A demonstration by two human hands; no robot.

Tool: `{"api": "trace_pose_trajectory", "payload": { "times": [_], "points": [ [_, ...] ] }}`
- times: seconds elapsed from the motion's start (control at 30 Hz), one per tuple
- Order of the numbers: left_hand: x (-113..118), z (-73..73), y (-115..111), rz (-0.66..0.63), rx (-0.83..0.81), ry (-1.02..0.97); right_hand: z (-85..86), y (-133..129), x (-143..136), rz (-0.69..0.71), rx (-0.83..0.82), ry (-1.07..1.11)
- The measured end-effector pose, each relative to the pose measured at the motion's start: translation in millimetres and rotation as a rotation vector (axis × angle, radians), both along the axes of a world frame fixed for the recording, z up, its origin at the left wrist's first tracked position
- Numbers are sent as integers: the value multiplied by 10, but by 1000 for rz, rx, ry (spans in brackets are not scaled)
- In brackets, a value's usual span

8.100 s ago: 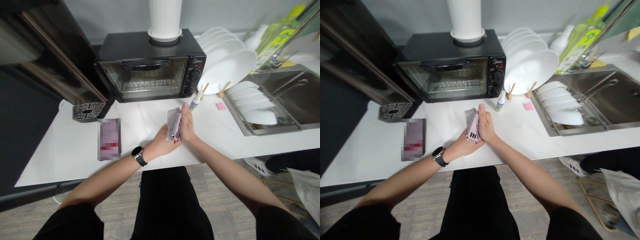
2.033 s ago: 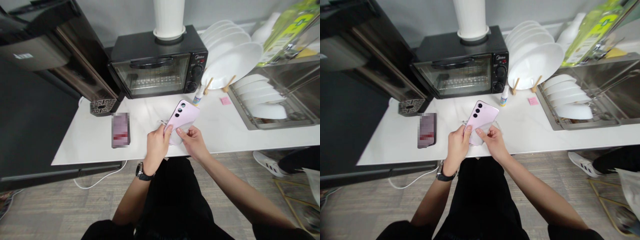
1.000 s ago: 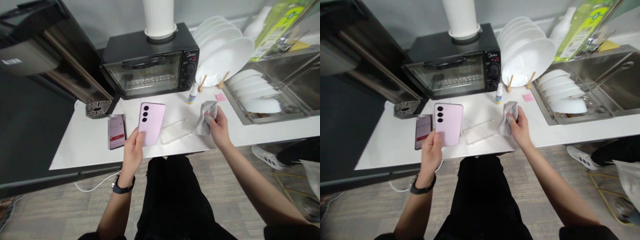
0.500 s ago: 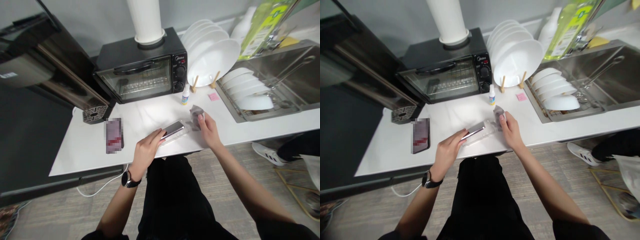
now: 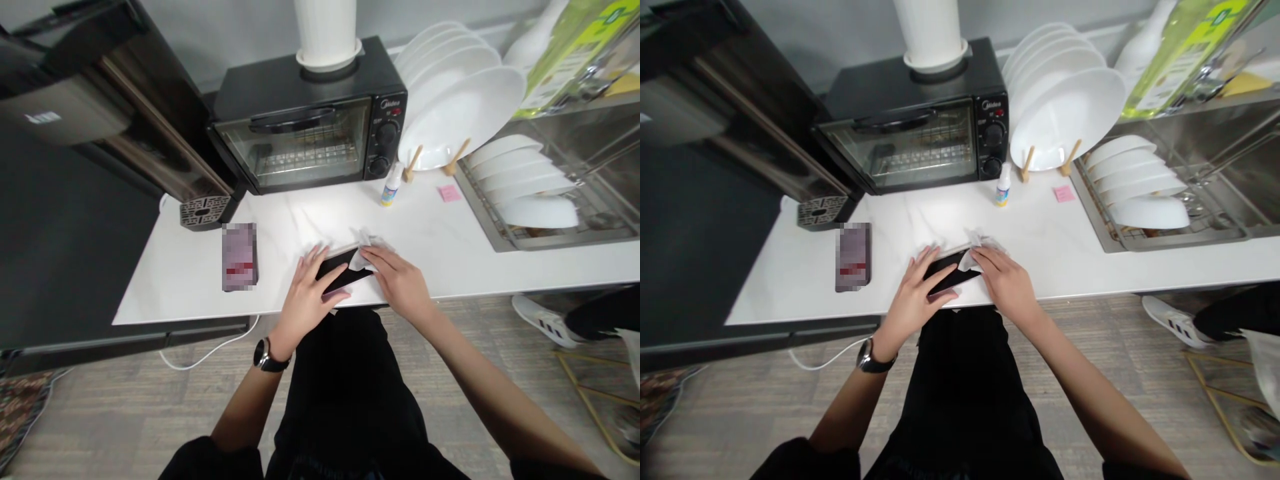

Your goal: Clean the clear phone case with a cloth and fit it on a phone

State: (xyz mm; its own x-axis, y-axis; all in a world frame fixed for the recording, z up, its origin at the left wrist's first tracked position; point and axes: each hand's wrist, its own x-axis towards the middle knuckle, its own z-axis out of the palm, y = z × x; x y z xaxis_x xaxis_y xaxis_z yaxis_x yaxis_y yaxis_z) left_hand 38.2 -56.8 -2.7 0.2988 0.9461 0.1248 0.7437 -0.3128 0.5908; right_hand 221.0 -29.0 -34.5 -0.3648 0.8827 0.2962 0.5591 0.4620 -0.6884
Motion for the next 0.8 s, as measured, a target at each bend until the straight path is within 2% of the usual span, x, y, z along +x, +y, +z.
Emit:
{"api": "trace_pose_trajectory", "payload": {
  "times": [0.1, 0.2, 0.3, 0.37, 0.4, 0.43, 0.57, 0.6, 0.7, 0.73, 0.8],
  "points": [
    [-76, 17, -24, 30, -44, -73, 13, -25, -82, -34, 29, -44],
    [-122, 2, -33, 63, -75, -135, 61, -123, -287, -76, 72, -50],
    [-147, -36, -33, 91, -91, -145, 131, -236, -501, 71, 91, -138],
    [-158, -55, -32, 93, -92, -132, 170, -263, -558, 207, 102, -221],
    [-161, -61, -31, 95, -87, -125, 183, -257, -556, 230, 105, -259],
    [-163, -64, -30, 95, -81, -121, 191, -244, -544, 208, 103, -292],
    [-168, -80, -28, 104, -73, -126, 186, -234, -565, -41, 98, -346],
    [-171, -86, -29, 104, -77, -125, 180, -254, -601, -6, 108, -346],
    [-181, -99, -34, 95, -90, -123, 168, -302, -676, 219, 132, -355],
    [-181, -98, -35, 93, -90, -127, 168, -300, -668, 244, 128, -361],
    [-177, -91, -36, 94, -86, -138, 174, -272, -615, 139, 108, -363]
  ]
}}
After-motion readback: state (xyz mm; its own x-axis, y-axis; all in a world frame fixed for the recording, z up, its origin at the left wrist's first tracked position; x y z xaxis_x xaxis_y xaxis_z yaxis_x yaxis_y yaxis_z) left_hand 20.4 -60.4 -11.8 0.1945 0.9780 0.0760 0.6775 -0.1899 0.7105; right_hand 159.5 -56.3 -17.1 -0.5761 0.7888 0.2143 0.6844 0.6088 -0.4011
